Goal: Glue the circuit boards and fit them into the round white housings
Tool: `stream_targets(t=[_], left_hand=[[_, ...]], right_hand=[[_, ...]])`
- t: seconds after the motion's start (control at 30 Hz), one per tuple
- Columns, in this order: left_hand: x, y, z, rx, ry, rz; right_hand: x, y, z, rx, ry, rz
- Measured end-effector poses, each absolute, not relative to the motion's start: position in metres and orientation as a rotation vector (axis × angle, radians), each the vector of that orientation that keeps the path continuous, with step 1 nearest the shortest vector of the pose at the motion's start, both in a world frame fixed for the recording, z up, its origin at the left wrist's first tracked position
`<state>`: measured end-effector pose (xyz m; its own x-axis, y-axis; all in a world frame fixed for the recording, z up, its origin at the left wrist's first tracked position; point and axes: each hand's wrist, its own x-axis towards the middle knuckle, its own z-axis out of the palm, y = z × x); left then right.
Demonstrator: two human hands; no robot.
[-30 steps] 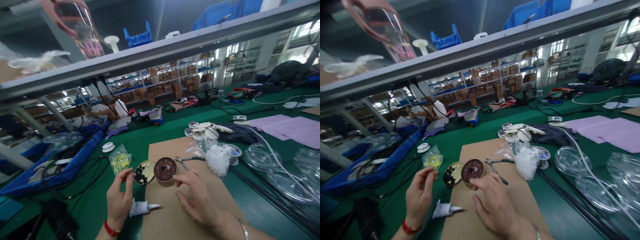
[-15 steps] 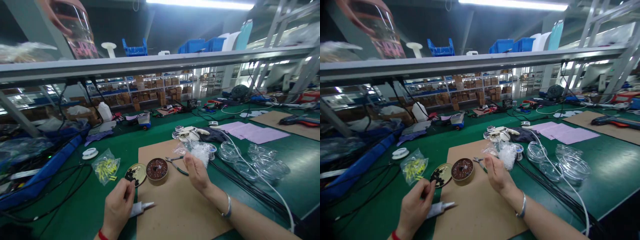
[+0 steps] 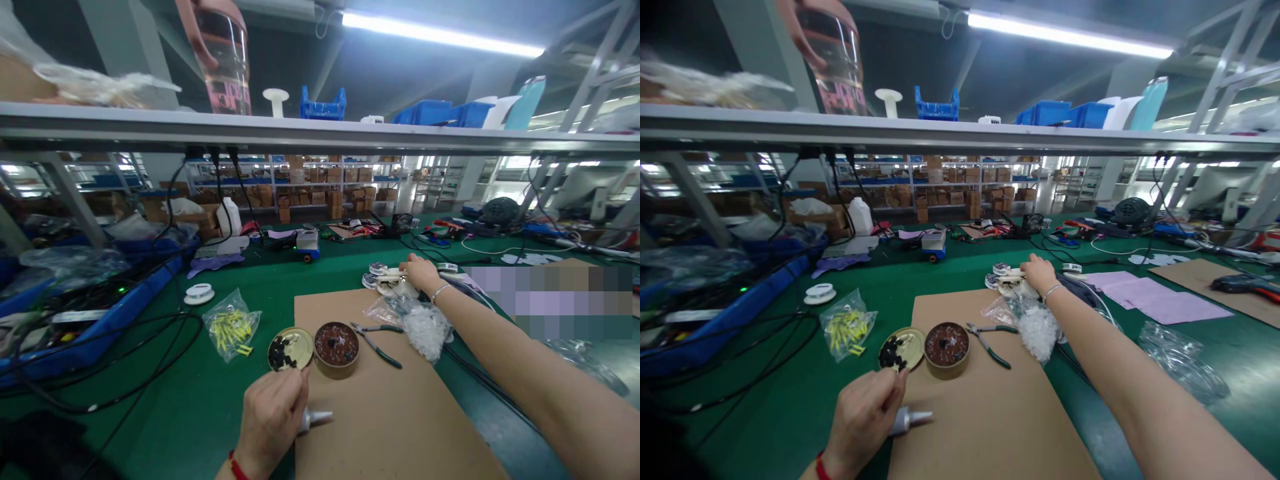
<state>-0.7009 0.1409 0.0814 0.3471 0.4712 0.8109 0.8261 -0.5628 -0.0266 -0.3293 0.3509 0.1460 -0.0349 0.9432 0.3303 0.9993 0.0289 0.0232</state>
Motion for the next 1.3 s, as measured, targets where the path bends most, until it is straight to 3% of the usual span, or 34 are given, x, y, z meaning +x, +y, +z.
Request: stream_targets(t=[0.23, 0.63, 0.9, 1.3], left_hand=[[-0.698, 0.14, 0.082, -2.207, -1.094, -1.158], [-0.693, 0.135, 0.083, -2.247, -1.043, -1.198], [-0.692, 0.132, 0.086, -2.229, -1.043, -1.25], [-0.693, 0.131, 0.087, -2.266, -1.294, -1.537]], right_hand=[[-0.333, 0.353, 0.157, -2.006, -2.073, -0.566], [-0.294, 0.299, 0.244, -1.644, -1.776, -0.845], [-0.273, 0.278, 0.273, -1.538, -1.739, -0.766], [-0.374, 0.253, 0.33, -0.88, -1.546, -0.584]])
